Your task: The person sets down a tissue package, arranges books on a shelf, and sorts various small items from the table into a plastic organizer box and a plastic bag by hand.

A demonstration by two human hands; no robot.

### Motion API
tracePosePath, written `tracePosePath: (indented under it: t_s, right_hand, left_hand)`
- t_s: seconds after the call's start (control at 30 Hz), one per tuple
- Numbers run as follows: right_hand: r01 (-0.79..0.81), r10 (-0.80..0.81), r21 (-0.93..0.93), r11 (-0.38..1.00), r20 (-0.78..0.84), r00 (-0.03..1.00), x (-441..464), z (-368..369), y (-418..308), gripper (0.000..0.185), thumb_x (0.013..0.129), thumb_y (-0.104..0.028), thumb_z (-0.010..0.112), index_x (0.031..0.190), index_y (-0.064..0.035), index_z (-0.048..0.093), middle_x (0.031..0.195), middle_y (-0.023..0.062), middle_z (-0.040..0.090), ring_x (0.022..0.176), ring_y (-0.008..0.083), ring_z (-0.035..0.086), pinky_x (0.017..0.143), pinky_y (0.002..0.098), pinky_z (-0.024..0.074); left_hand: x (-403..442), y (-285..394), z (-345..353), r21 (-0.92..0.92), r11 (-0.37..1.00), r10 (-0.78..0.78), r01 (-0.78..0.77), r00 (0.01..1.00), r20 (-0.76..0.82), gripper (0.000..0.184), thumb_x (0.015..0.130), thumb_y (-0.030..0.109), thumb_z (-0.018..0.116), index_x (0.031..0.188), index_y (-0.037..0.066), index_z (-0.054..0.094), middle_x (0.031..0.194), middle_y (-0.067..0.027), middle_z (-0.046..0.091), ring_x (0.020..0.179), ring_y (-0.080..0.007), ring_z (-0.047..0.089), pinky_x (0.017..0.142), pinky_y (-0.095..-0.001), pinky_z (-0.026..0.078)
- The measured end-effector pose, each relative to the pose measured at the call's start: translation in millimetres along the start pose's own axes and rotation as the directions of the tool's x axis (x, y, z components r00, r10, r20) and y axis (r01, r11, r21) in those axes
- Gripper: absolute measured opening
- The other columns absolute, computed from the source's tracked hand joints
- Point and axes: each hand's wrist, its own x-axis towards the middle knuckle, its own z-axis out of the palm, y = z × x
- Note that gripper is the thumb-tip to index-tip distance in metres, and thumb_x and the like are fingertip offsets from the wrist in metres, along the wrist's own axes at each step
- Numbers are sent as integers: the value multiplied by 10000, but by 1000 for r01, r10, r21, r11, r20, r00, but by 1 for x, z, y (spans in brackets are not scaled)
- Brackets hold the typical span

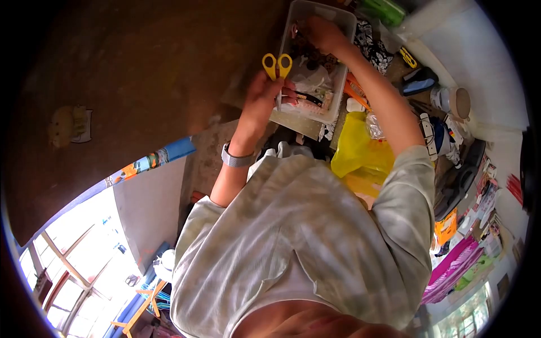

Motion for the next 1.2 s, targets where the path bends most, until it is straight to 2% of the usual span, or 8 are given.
tracePosePath:
  t_s: [0.07, 0.3, 0.5, 0.57, 0.67, 0.87, 0.93, 1.2]
  right_hand:
    - [306, -292, 73, 949, -160, 943, 16, 19, 13, 168, 922, -206, 598, 982, -55, 641, 820, 93, 694, 754, 237, 698, 671, 385, 529]
    - [387, -353, 235, 892, -173, 919, 6, 17, 18, 214, 893, -322, 649, 904, -111, 682, 884, 117, 697, 855, 316, 672, 762, 424, 512]
    - [505, -453, 278, 817, -232, 861, -27, -51, 6, 220, 972, -244, 599, 1034, -37, 639, 818, 36, 672, 761, 122, 642, 685, 272, 526]
    - [142, -160, 588, 797, -22, 987, -78, -111, -31, 125, 931, -10, 512, 1051, -36, 530, 896, 135, 561, 719, 233, 517, 659, 363, 442]
    - [149, -182, 751, 643, -40, 982, -92, -106, -17, 220, 982, -222, 596, 1098, -38, 631, 818, 19, 662, 750, 78, 627, 650, 228, 520]
    - [5, -171, 816, 578, 115, 979, -122, -49, -46, 213, 922, -151, 685, 1080, -24, 621, 864, 34, 666, 705, 88, 616, 622, 222, 488]
    - [223, -130, 657, 720, -188, 974, -123, -37, -49, 238, 877, -145, 721, 1048, 2, 646, 869, 83, 643, 746, 162, 639, 661, 297, 526]
    - [218, 56, 603, 768, -401, 914, -132, -19, -56, 294, 899, -235, 719, 1076, -15, 639, 922, 59, 624, 762, 135, 614, 658, 266, 503]
  left_hand:
    - [1, -9, -8, 56, 998, -15, 10, 996, 90, 165, 989, 101, 480, 1116, 12, 538, 945, -86, 640, 814, -150, 611, 731, -295, 482]
    - [-4, -19, -18, 167, 986, -13, -16, 985, 170, 161, 1003, 114, 475, 1111, 11, 536, 970, -77, 645, 790, -130, 568, 731, -286, 462]
    - [-7, -7, -6, -59, 997, -41, 45, 996, 76, 236, 1027, 122, 403, 1197, -3, 509, 1124, -128, 618, 1015, -209, 601, 912, -353, 506]
    - [-2, -2, -2, -128, 988, -71, 84, 993, 97, 261, 1030, 140, 397, 1216, -10, 501, 1164, -143, 609, 1073, -237, 599, 969, -376, 492]
    - [8, -6, 1, -216, 966, -115, 144, 983, 142, 312, 1038, 179, 389, 1257, -18, 490, 1228, -167, 599, 1144, -268, 594, 1023, -397, 481]
    - [17, -10, 12, -210, 951, -161, 228, 942, 293, 384, 1052, 255, 401, 1308, -16, 495, 1245, -161, 607, 1148, -257, 603, 1007, -380, 491]
    - [14, -11, 13, -208, 951, -157, 227, 939, 305, 388, 1054, 259, 416, 1318, -14, 496, 1234, -149, 614, 1140, -246, 608, 1003, -373, 492]
    - [6, -31, 33, -206, 969, -107, 135, 984, 139, 273, 1042, 216, 484, 1249, 44, 532, 1137, -51, 635, 1028, -137, 605, 891, -294, 481]
